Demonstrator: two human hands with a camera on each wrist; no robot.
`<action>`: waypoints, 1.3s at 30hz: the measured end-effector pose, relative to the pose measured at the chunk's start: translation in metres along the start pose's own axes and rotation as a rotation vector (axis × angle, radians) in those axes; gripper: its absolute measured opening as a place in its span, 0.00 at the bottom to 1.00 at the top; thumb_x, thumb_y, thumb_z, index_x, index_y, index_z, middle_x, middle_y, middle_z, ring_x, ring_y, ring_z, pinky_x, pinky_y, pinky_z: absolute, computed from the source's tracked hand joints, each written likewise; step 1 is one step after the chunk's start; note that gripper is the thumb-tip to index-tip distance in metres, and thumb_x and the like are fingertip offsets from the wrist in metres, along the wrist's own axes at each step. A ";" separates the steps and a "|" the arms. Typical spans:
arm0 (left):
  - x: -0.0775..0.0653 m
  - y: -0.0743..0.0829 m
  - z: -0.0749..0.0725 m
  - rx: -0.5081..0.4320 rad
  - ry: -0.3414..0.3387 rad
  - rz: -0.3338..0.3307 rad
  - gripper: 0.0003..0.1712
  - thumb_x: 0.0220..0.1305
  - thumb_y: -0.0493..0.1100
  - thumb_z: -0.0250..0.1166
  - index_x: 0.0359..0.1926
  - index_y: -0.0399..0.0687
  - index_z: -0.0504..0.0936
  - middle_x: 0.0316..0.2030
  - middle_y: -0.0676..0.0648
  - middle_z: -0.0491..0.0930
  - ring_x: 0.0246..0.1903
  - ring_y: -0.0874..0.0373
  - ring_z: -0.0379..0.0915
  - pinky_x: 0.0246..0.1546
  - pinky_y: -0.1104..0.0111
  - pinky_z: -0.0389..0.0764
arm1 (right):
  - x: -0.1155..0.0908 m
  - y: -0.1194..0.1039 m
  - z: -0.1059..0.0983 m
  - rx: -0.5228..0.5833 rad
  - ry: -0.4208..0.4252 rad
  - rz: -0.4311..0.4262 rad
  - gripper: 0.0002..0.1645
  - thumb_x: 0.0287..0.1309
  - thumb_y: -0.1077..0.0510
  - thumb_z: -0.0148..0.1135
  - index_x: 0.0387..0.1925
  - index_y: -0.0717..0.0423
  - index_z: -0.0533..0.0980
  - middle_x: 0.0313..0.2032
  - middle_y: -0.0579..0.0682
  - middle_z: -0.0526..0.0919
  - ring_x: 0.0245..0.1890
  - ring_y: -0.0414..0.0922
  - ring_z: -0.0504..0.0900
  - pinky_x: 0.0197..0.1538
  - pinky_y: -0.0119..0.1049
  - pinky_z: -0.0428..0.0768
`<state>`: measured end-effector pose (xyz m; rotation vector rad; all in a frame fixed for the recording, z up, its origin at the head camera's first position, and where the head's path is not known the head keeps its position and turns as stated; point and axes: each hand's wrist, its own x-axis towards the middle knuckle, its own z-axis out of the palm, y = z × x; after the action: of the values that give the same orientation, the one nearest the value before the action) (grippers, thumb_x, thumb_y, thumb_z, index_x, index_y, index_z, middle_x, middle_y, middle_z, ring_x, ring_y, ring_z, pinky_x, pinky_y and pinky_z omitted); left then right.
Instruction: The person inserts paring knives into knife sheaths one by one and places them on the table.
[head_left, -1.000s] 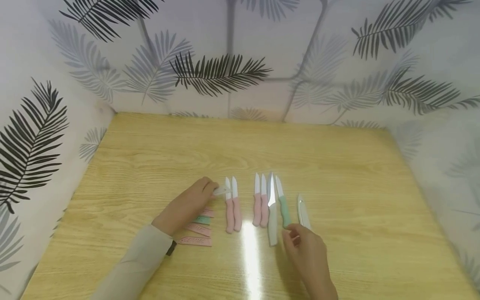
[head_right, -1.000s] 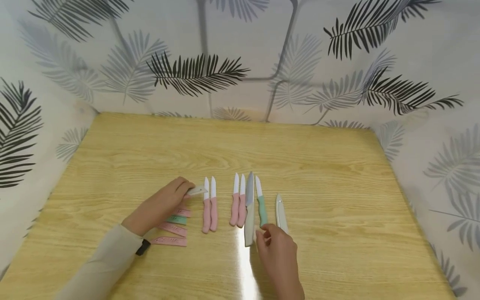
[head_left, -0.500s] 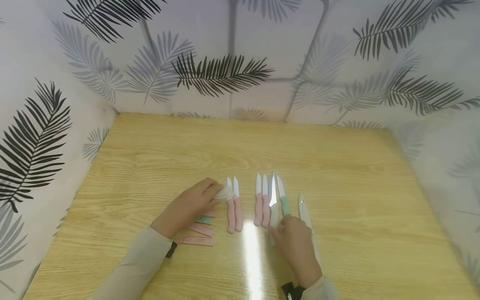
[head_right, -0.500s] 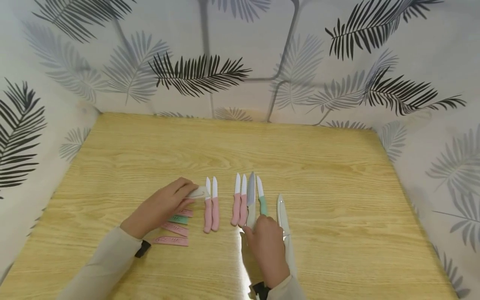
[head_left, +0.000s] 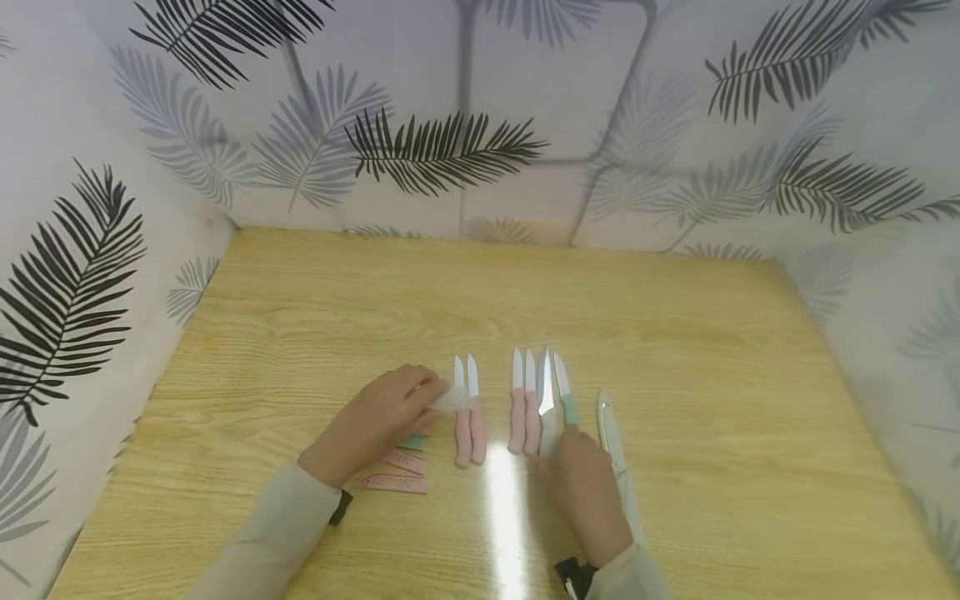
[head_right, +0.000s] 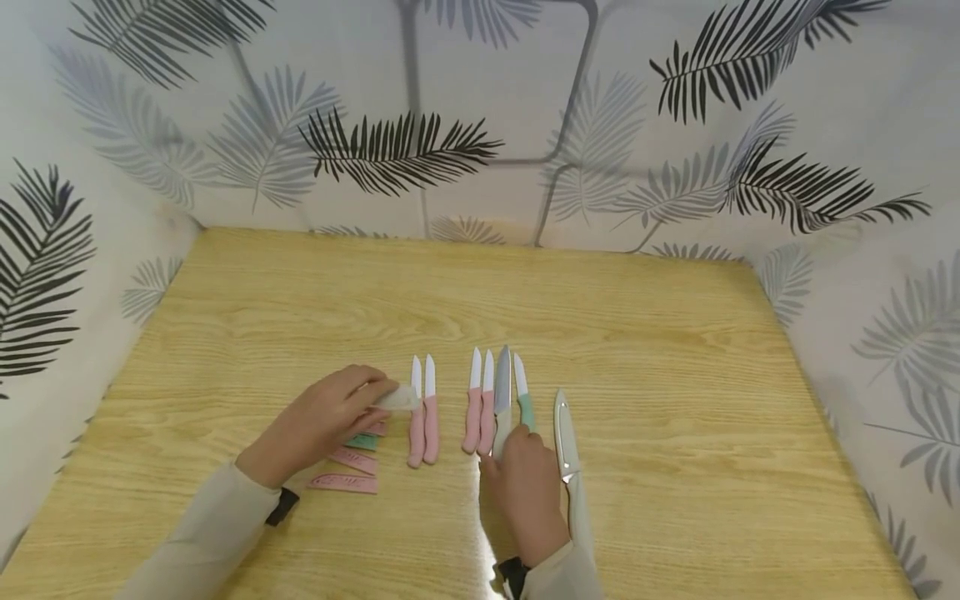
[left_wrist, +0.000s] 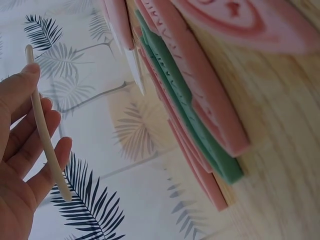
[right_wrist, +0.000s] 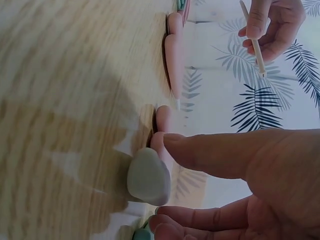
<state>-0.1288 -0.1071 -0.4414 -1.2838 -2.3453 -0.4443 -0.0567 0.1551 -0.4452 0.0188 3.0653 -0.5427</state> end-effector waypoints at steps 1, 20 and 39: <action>0.000 0.000 0.000 -0.002 0.003 0.001 0.23 0.55 0.43 0.67 0.49 0.36 0.76 0.44 0.43 0.75 0.43 0.55 0.72 0.47 0.71 0.74 | 0.000 0.000 0.001 -0.001 0.000 -0.002 0.26 0.47 0.48 0.69 0.28 0.67 0.69 0.20 0.51 0.69 0.19 0.44 0.69 0.20 0.37 0.73; 0.000 0.002 -0.001 -0.009 -0.009 0.005 0.22 0.55 0.42 0.67 0.50 0.37 0.76 0.45 0.45 0.75 0.46 0.55 0.71 0.51 0.68 0.72 | 0.007 0.007 0.004 -0.060 -0.007 -0.013 0.21 0.46 0.53 0.68 0.21 0.64 0.67 0.15 0.50 0.67 0.14 0.44 0.68 0.16 0.34 0.72; 0.005 -0.001 -0.002 -0.004 0.004 0.024 0.20 0.58 0.40 0.64 0.51 0.36 0.76 0.44 0.44 0.75 0.44 0.55 0.71 0.50 0.68 0.72 | -0.003 0.017 -0.013 0.037 0.119 -0.041 0.12 0.44 0.59 0.65 0.23 0.66 0.74 0.15 0.50 0.73 0.12 0.39 0.68 0.13 0.28 0.70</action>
<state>-0.1315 -0.1045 -0.4372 -1.3099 -2.3240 -0.4434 -0.0542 0.1755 -0.4386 -0.0109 3.1773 -0.6227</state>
